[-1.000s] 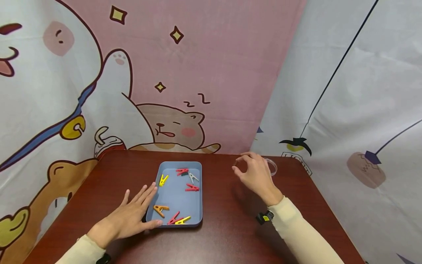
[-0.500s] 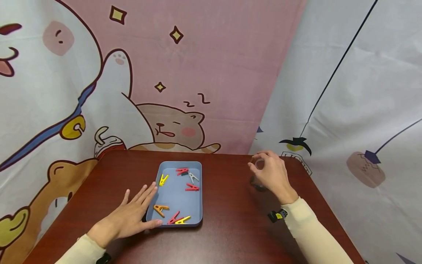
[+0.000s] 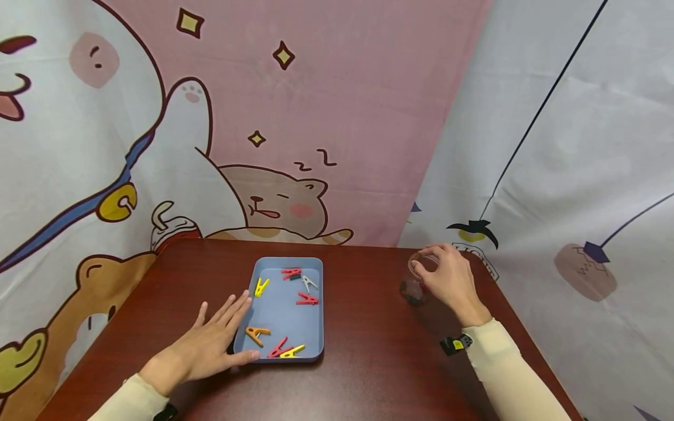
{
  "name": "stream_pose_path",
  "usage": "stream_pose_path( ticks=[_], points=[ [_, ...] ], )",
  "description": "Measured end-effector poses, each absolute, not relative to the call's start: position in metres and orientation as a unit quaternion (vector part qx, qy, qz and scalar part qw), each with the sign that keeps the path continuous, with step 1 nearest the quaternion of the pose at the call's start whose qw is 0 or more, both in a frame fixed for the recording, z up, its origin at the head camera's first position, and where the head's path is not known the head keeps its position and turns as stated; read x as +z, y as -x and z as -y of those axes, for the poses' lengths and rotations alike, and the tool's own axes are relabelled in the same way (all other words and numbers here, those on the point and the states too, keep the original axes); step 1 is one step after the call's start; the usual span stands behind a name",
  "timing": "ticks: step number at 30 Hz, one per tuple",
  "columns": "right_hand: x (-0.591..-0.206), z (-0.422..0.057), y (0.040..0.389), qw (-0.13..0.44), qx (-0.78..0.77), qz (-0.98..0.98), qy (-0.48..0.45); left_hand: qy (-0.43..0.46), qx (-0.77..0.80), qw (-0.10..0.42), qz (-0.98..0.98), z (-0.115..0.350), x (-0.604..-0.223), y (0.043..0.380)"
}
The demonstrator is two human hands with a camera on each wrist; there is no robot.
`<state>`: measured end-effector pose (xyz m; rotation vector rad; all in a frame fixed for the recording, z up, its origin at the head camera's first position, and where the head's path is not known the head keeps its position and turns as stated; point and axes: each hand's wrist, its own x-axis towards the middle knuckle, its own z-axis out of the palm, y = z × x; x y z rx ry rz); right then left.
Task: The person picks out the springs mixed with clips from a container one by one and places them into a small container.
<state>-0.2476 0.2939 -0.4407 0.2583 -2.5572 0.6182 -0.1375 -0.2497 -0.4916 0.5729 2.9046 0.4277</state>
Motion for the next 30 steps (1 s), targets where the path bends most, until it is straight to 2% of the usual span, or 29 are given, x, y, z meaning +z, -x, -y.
stream_pose_path(
  ticks=[12, 30],
  points=[
    [-0.4461, -0.3017, 0.2452, 0.219, 0.237, 0.943, -0.086, -0.188, 0.142, 0.077, -0.969, 0.2497, -0.4921, 0.138],
    [-0.4484, -0.302, 0.2449, 0.215, 0.244, 0.942, -0.085, -0.185, 0.145, 0.075, -0.969, 0.2497, -0.492, 0.1373]
  ],
)
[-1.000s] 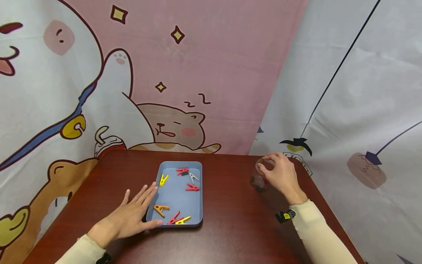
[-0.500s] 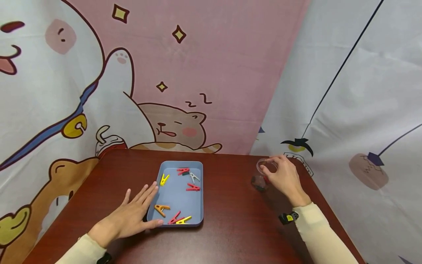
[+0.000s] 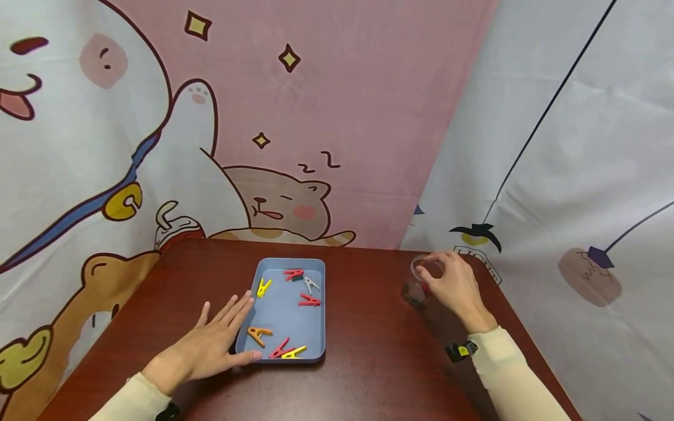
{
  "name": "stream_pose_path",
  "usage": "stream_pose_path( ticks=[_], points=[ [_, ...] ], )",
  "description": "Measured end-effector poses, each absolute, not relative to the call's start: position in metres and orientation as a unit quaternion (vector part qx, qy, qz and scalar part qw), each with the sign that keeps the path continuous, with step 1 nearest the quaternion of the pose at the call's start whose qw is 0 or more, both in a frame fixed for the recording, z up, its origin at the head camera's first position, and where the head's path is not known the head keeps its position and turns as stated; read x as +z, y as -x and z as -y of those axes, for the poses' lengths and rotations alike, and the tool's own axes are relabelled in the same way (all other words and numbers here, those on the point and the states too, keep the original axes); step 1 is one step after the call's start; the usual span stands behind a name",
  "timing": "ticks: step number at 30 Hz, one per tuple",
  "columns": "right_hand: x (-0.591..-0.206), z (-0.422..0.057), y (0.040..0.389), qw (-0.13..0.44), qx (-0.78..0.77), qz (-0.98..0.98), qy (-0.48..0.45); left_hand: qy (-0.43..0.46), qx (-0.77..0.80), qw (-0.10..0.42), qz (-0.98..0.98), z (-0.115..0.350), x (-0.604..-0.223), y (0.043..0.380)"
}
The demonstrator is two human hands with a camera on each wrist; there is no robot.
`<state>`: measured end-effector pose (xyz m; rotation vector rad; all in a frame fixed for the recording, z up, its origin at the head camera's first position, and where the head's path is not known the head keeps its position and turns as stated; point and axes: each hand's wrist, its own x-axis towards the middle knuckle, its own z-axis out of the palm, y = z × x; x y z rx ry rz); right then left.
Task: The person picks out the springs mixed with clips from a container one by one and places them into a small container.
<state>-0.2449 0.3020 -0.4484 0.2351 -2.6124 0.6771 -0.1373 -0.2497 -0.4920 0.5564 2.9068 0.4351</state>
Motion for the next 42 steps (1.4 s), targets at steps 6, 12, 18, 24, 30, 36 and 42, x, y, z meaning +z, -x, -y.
stream_pose_path(
  ticks=[6, 12, 18, 24, 30, 36, 42],
  points=[
    [-0.449, -0.302, 0.244, 0.218, 0.245, 0.941, -0.087, -0.185, 0.144, 0.079, -0.969, 0.25, -0.493, 0.138],
    [-0.449, -0.302, 0.243, 0.218, 0.243, 0.941, -0.088, -0.186, 0.144, 0.082, -0.968, 0.25, -0.492, 0.138],
    [-0.448, -0.3, 0.244, 0.215, 0.242, 0.942, -0.088, -0.188, 0.146, 0.08, -0.968, 0.251, -0.491, 0.138],
    [-0.447, -0.298, 0.243, 0.227, 0.241, 0.94, -0.088, -0.19, 0.149, 0.079, -0.967, 0.251, -0.491, 0.138],
    [-0.447, -0.294, 0.242, 0.239, 0.24, 0.937, -0.088, -0.192, 0.15, 0.078, -0.967, 0.251, -0.491, 0.139],
    [-0.446, -0.286, 0.242, 0.252, 0.243, 0.931, -0.1, -0.191, 0.15, 0.077, -0.967, 0.251, -0.492, 0.139],
    [-0.447, -0.272, 0.244, 0.273, 0.234, 0.925, -0.12, -0.189, 0.149, 0.077, -0.968, 0.252, -0.492, 0.139]
  ],
)
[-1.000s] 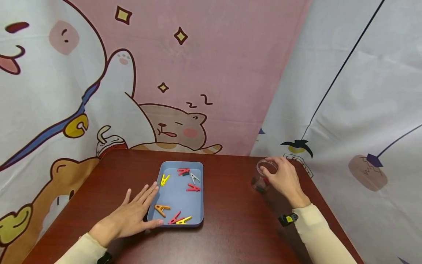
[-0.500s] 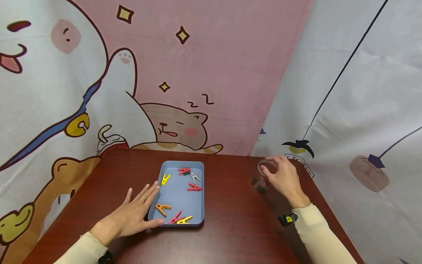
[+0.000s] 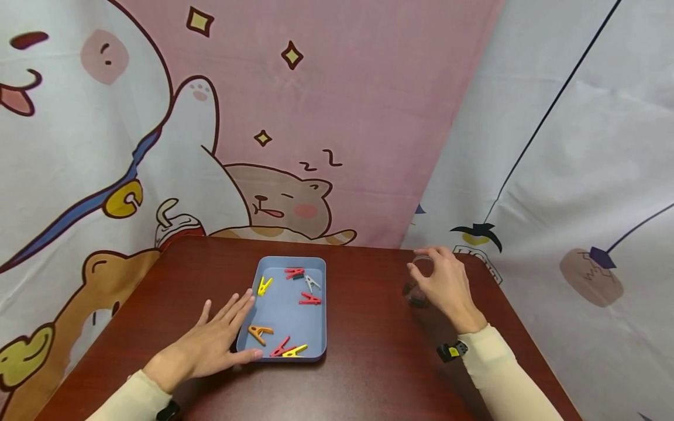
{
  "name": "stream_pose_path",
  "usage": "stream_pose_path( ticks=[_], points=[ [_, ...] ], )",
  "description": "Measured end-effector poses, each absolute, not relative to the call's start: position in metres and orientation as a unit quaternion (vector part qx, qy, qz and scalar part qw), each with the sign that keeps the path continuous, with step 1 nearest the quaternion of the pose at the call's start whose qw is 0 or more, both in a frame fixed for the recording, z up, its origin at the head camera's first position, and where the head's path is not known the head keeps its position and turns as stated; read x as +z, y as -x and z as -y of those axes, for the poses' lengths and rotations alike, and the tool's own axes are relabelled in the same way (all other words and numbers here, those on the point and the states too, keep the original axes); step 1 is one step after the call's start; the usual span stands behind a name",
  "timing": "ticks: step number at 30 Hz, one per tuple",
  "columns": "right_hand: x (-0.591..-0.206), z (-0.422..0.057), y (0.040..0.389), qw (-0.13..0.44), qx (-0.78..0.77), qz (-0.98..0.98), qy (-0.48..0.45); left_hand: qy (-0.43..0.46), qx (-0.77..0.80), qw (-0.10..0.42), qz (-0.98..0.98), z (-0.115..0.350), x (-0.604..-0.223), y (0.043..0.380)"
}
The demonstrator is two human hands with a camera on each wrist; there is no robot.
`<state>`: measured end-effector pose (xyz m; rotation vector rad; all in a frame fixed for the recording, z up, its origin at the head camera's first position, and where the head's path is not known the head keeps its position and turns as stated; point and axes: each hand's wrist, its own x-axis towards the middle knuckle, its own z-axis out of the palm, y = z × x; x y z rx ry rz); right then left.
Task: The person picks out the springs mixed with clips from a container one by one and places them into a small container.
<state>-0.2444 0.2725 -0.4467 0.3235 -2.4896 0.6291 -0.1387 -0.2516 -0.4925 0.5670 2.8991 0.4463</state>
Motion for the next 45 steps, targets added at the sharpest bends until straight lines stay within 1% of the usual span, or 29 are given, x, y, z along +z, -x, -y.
stream_pose_path(
  ticks=[4, 9, 19, 28, 35, 45],
  points=[
    [-0.447, -0.262, 0.244, 0.282, 0.231, 0.921, -0.137, -0.188, 0.147, 0.078, -0.968, 0.251, -0.493, 0.139],
    [-0.447, -0.249, 0.245, 0.279, 0.223, 0.921, -0.153, -0.189, 0.148, 0.077, -0.968, 0.251, -0.492, 0.139],
    [-0.448, -0.217, 0.248, 0.239, 0.22, 0.927, -0.187, -0.188, 0.143, 0.074, -0.969, 0.251, -0.492, 0.138],
    [-0.453, -0.188, 0.254, 0.232, 0.21, 0.917, -0.246, -0.191, 0.133, 0.073, -0.97, 0.251, -0.493, 0.139],
    [-0.455, -0.168, 0.263, 0.177, 0.174, 0.928, -0.277, -0.192, 0.123, 0.071, -0.971, 0.25, -0.493, 0.139],
    [-0.457, -0.142, 0.273, 0.127, 0.156, 0.931, -0.304, -0.197, 0.119, 0.062, -0.971, 0.25, -0.494, 0.139]
  ],
)
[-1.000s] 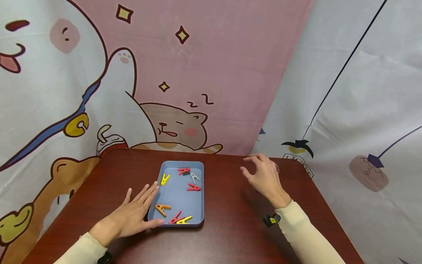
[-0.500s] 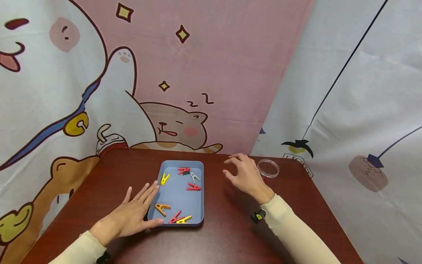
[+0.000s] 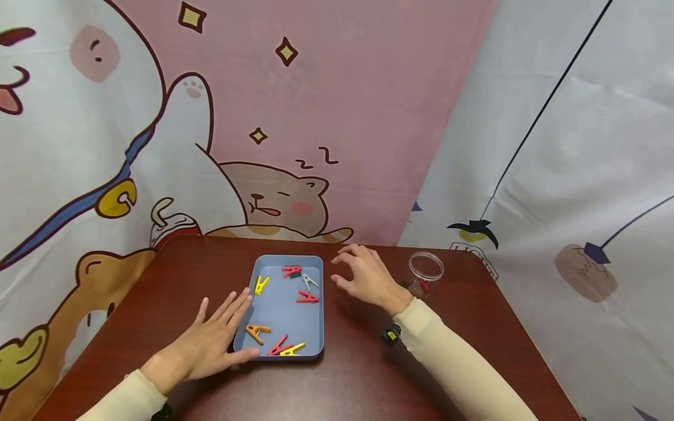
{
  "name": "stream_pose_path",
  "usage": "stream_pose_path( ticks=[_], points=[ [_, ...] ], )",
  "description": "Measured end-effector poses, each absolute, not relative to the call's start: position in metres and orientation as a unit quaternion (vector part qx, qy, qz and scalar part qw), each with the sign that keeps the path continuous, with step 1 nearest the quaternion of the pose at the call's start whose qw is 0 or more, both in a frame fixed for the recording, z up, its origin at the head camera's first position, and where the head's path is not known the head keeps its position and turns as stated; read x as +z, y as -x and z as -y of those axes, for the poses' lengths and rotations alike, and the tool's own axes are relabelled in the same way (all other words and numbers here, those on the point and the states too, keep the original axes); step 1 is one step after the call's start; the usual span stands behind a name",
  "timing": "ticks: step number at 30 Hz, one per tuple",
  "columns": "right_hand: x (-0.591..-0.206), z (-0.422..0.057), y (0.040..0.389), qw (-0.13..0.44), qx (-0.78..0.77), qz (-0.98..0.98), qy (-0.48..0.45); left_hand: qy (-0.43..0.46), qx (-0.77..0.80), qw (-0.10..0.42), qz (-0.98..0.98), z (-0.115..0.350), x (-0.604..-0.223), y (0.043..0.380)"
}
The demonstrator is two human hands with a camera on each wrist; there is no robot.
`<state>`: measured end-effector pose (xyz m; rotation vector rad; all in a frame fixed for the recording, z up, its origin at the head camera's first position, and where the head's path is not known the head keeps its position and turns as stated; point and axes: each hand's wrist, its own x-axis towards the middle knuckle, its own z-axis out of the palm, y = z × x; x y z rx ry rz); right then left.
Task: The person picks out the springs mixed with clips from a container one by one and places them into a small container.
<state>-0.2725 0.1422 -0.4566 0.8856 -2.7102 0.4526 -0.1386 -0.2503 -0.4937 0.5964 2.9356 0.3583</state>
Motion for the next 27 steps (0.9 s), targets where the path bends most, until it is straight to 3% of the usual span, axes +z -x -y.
stream_pose_path(
  ticks=[27],
  points=[
    [-0.458, -0.073, 0.303, 0.061, 0.139, 0.928, -0.34, -0.2, 0.119, 0.053, -0.971, 0.25, -0.493, 0.137]
  ],
)
